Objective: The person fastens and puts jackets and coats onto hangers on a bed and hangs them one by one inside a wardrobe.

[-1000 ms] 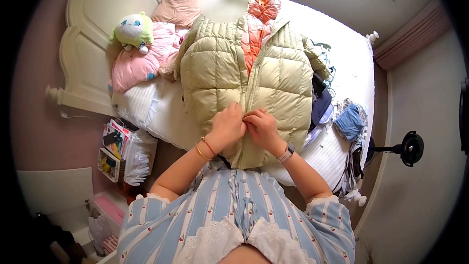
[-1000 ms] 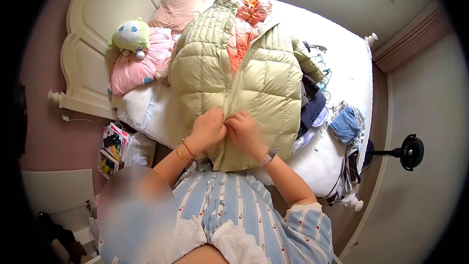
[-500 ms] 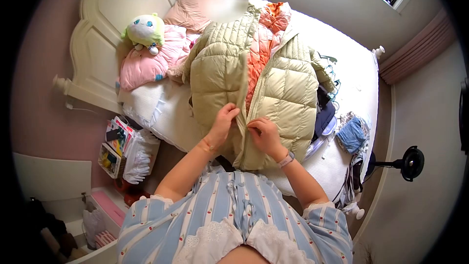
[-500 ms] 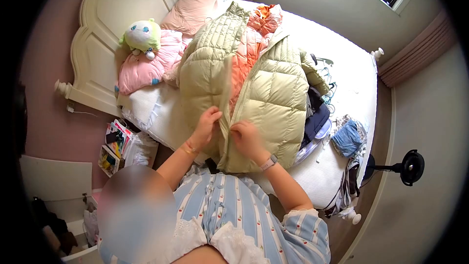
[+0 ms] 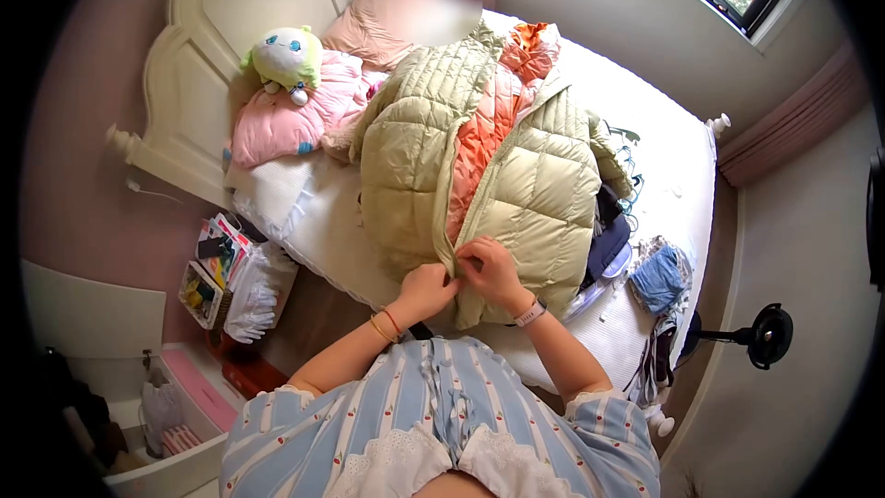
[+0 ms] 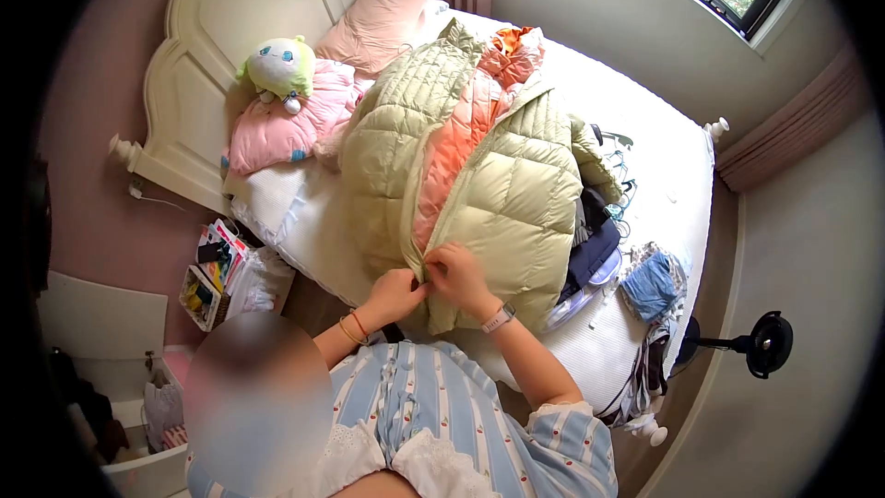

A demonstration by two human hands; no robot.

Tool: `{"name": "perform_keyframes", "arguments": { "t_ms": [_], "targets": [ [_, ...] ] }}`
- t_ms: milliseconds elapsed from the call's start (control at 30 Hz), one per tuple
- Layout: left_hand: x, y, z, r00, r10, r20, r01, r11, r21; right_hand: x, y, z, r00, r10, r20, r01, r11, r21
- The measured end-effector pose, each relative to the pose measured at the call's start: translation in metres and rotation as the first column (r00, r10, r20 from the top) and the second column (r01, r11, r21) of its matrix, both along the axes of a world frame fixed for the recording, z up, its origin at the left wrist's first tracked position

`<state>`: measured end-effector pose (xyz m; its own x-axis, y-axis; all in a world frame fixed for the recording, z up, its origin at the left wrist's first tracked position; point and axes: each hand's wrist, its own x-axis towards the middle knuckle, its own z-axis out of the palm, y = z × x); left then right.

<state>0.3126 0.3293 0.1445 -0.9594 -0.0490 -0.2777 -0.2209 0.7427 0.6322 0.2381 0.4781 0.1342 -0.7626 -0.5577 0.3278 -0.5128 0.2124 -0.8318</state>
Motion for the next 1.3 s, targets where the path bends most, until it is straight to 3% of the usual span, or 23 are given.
{"name": "perform_keyframes", "arguments": {
  "t_ms": [67,133,200,267,333,367,433,533,733,833,967,1000,1067,1133,1267,1300],
  "targets": [
    [-0.001,-0.002,-0.003,1.0,-0.023,-0.004,0.023,0.998,-0.063,-0.002,-0.001,-0.003,1.0,0.004,-0.008,-0.004,1.0,-0.019],
    [-0.004,-0.007,-0.003,0.976,-0.156,-0.154,0.142,0.985,-0.094,-0.003,-0.004,-0.005,1.0,0.001,-0.01,-0.001,0.999,-0.042],
    [-0.003,-0.008,0.001,0.969,-0.201,-0.143,0.189,0.978,-0.092,-0.014,-0.009,-0.004,0.947,-0.201,-0.25,0.184,0.979,-0.088],
    [0.0,-0.004,0.008,0.959,-0.253,-0.131,0.243,0.966,-0.085,-0.04,-0.007,-0.011,0.948,-0.239,-0.211,0.213,0.967,-0.137],
    [0.003,-0.001,0.015,0.946,-0.272,-0.179,0.272,0.962,-0.024,-0.067,-0.005,-0.004,0.921,-0.371,-0.118,0.37,0.929,-0.032],
    [0.005,0.0,0.019,0.936,-0.295,-0.194,0.295,0.955,-0.032,-0.08,-0.005,0.0,0.917,-0.382,-0.119,0.381,0.924,-0.035],
    [0.008,0.001,0.026,0.923,-0.326,-0.206,0.326,0.945,-0.038,-0.109,-0.006,0.008,0.833,-0.36,-0.42,0.376,0.926,-0.048],
    [0.016,-0.002,0.044,0.907,-0.358,-0.222,0.357,0.933,-0.046,-0.149,-0.01,0.014,0.872,-0.277,-0.403,0.323,0.945,0.048],
    [0.04,-0.019,0.068,0.911,-0.381,-0.159,0.39,0.92,0.032,-0.211,-0.03,0.013,0.882,-0.297,-0.367,0.385,0.902,0.196],
    [0.05,-0.022,0.073,0.922,-0.356,-0.152,0.363,0.932,0.02,-0.235,-0.04,0.009,0.89,-0.235,-0.391,0.393,0.828,0.399],
    [0.062,-0.028,0.069,0.93,-0.352,-0.102,0.358,0.933,0.041,-0.266,-0.046,0.011,0.797,-0.389,-0.461,0.551,0.782,0.292],
    [0.066,-0.031,0.068,0.932,-0.354,-0.073,0.359,0.931,0.064,-0.284,-0.044,0.009,0.783,-0.4,-0.476,0.591,0.717,0.37],
    [0.069,-0.039,0.067,0.919,-0.394,-0.017,0.394,0.917,0.063,-0.307,-0.042,0.016,0.681,-0.474,-0.558,0.694,0.661,0.286],
    [0.069,-0.047,0.067,0.902,-0.422,0.089,0.419,0.906,0.059,-0.329,-0.039,0.03,0.72,-0.509,-0.472,0.688,0.615,0.386],
    [0.061,-0.052,0.066,0.882,-0.436,0.177,0.436,0.899,0.043,-0.369,-0.045,0.029,0.601,-0.605,-0.523,0.797,0.506,0.33],
    [0.058,-0.053,0.068,0.882,-0.443,0.159,0.443,0.896,0.037,-0.377,-0.045,0.03,0.666,-0.595,-0.449,0.744,0.49,0.453]
  ]
}}
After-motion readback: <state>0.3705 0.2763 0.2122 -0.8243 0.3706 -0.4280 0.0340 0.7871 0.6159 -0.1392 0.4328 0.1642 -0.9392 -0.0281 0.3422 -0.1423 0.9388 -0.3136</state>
